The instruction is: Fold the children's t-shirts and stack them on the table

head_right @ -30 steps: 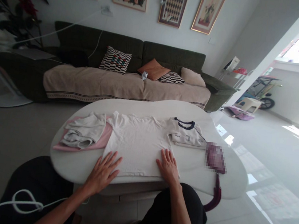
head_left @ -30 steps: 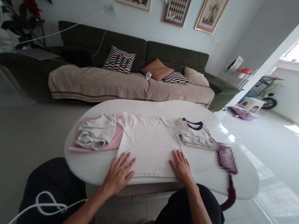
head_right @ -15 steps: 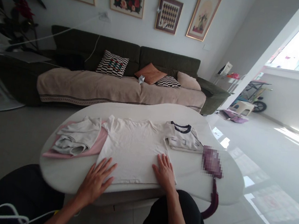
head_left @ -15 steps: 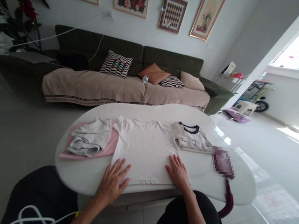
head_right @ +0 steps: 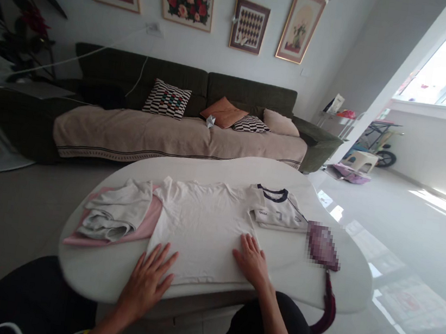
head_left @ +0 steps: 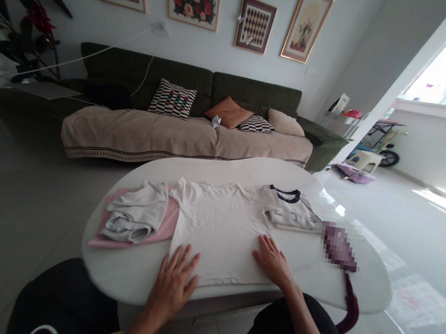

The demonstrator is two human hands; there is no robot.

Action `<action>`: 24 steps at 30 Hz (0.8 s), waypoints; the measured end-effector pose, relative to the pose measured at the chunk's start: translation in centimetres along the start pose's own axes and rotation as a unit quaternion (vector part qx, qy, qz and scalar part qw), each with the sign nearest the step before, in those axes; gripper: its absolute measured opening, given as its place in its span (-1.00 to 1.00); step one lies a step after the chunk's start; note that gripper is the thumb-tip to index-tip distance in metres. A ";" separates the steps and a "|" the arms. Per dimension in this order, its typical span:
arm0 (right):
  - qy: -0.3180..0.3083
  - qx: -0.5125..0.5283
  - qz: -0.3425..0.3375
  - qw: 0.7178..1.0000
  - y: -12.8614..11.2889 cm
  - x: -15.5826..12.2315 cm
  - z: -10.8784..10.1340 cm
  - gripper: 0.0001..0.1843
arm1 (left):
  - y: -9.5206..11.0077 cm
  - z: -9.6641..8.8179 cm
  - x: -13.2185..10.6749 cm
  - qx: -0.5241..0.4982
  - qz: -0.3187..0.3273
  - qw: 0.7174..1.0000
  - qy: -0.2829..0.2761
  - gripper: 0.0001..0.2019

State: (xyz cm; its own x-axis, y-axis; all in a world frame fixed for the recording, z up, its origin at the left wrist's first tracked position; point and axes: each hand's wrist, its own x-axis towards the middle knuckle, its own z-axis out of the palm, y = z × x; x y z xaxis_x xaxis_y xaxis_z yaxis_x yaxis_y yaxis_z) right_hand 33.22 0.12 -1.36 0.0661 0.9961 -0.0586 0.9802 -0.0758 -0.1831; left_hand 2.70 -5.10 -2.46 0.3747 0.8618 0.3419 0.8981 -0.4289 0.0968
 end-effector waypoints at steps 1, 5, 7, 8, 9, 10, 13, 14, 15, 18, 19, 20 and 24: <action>0.001 -0.006 0.012 1.000 -1.2 0.4 -0.4 -0.36 | -0.1 0.1 0.0 0.001 0.005 1.000 0.012 -0.52; -0.005 0.013 -0.066 0.998 -9.0 2.9 -1.1 -0.37 | -0.3 0.2 -0.2 0.016 0.018 0.999 0.036 -0.51; -0.033 0.038 -0.141 0.989 -13.3 4.7 -0.7 -0.37 | -0.4 0.3 -0.2 0.029 0.022 0.998 0.041 -0.50; -0.046 0.046 -0.169 0.983 -15.3 5.7 -0.3 -0.36 | -0.4 0.2 -0.2 0.034 0.023 0.998 0.046 -0.50; -0.053 0.049 -0.185 0.980 -17.0 6.9 0.1 -0.35 | -0.4 0.2 -0.2 0.036 0.021 0.998 0.053 -0.51; -0.055 0.049 -0.188 0.979 -18.5 8.1 0.5 -0.35 | -0.4 0.2 -0.1 0.036 0.017 0.997 0.062 -0.51; -0.039 0.047 -0.152 0.986 -21.4 11.9 1.7 -0.39 | -0.3 0.5 0.0 0.026 -0.002 0.995 0.096 -0.53; -0.032 0.048 -0.138 0.989 -22.0 13.1 2.1 -0.42 | -0.3 0.7 0.0 0.021 -0.005 0.994 0.104 -0.53; -0.026 0.050 -0.127 0.990 -22.3 14.2 2.3 -0.44 | -0.3 1.0 0.0 0.016 -0.007 0.994 0.109 -0.52; -0.016 0.054 -0.107 0.993 -22.9 16.9 3.0 -0.47 | -0.3 2.4 -0.1 0.005 -0.020 0.992 0.121 -0.51; -0.015 0.056 -0.101 0.993 -22.9 17.6 3.1 -0.47 | -0.3 2.9 -0.2 0.003 -0.026 0.992 0.126 -0.51; -0.016 0.058 -0.095 0.994 -22.9 18.3 3.2 -0.47 | -0.3 3.4 -0.2 0.002 -0.030 0.991 0.131 -0.50; -0.026 0.059 -0.070 0.995 -23.1 20.1 3.0 -0.45 | -0.5 4.6 -0.4 0.000 -0.030 0.990 0.138 -0.48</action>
State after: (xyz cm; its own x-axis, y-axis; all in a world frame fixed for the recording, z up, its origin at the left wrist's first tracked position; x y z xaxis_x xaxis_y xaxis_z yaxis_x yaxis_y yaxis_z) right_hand 11.31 21.71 -1.23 -0.0820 0.9939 -0.0740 0.9501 0.0555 -0.3070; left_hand 3.17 -3.98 -6.90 0.2434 0.7789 0.5780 0.9167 -0.3794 0.1252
